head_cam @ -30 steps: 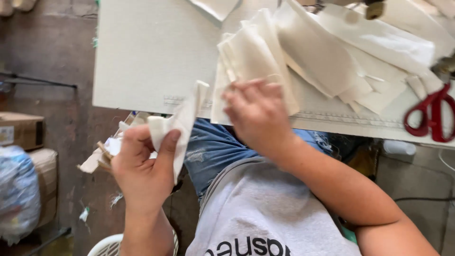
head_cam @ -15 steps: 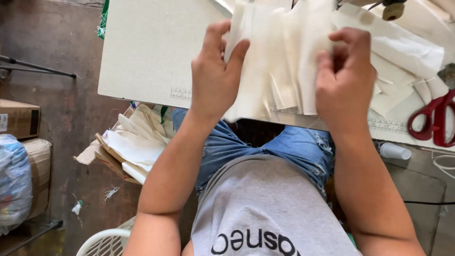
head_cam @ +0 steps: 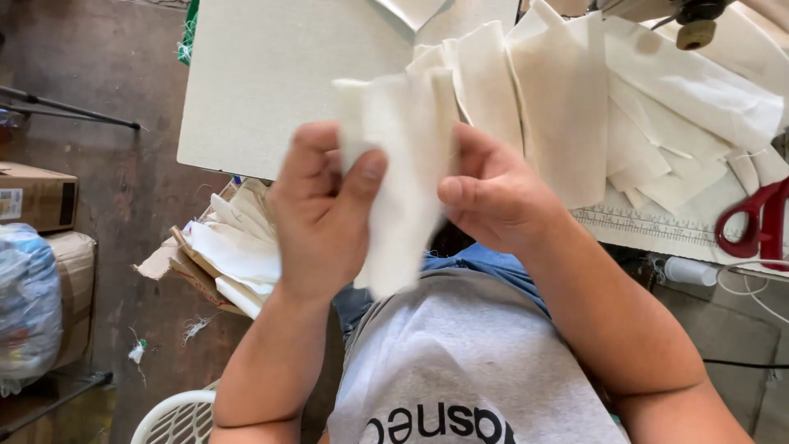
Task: Cutting long strips of white fabric into smaller rectangular pieces using scissors at a sewing workstation.
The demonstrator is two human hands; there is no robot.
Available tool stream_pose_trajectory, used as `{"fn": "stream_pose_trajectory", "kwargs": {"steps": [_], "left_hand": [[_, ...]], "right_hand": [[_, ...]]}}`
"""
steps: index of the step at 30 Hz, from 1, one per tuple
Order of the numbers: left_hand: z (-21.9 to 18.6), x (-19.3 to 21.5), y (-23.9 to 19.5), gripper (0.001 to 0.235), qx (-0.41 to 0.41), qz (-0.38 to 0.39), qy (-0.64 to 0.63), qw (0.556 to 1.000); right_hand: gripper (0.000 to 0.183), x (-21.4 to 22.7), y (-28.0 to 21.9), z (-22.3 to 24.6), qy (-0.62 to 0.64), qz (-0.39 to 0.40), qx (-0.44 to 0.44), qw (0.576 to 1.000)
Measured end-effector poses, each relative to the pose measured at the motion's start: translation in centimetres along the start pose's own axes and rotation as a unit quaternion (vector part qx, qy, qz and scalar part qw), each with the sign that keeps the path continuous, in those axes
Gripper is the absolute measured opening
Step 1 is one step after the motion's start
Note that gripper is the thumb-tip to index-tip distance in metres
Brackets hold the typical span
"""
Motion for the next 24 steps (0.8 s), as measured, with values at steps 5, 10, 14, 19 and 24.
{"fn": "stream_pose_trajectory", "kwargs": {"steps": [5, 10, 14, 19, 24], "left_hand": [[6.8, -1.9, 4.1, 0.046, -0.044, -0.026, 0.440, 0.896], [9.1, -2.5, 6.0, 0.028, -0.104, -0.021, 0.582, 0.806], [2.6, 2.6, 6.6, 0.010, -0.116, -0.054, 0.556, 0.822], [-3.8, -1.3, 2.3, 0.032, -0.255, 0.176, 0.534, 0.787], [-3.5, -1.3, 4.4, 0.024, 0.071, 0.295, 0.507, 0.807]], "right_hand": [[0.034, 4.7, -3.0, 3.9, -0.128, -0.223, 0.031, 0.966], [0.041, 9.1, -2.9, 2.5, -0.121, -0.320, -0.008, 0.940], [0.028, 11.1, -3.6, 3.7, -0.117, -0.395, 0.047, 0.910], [0.032, 9.8, -4.9, 4.7, -0.129, -0.400, 0.057, 0.906], [0.036, 7.8, -7.4, 7.4, -0.147, -0.325, 0.131, 0.925]]}}
Point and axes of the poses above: each hand's wrist, its own y-axis towards the middle knuckle, its own x-axis out of the back of the hand, z = x × y, the point moved 6 cm from there along y, towards the middle knuckle, and after that the axes turned 11 degrees about x, right-handed, at the moved point
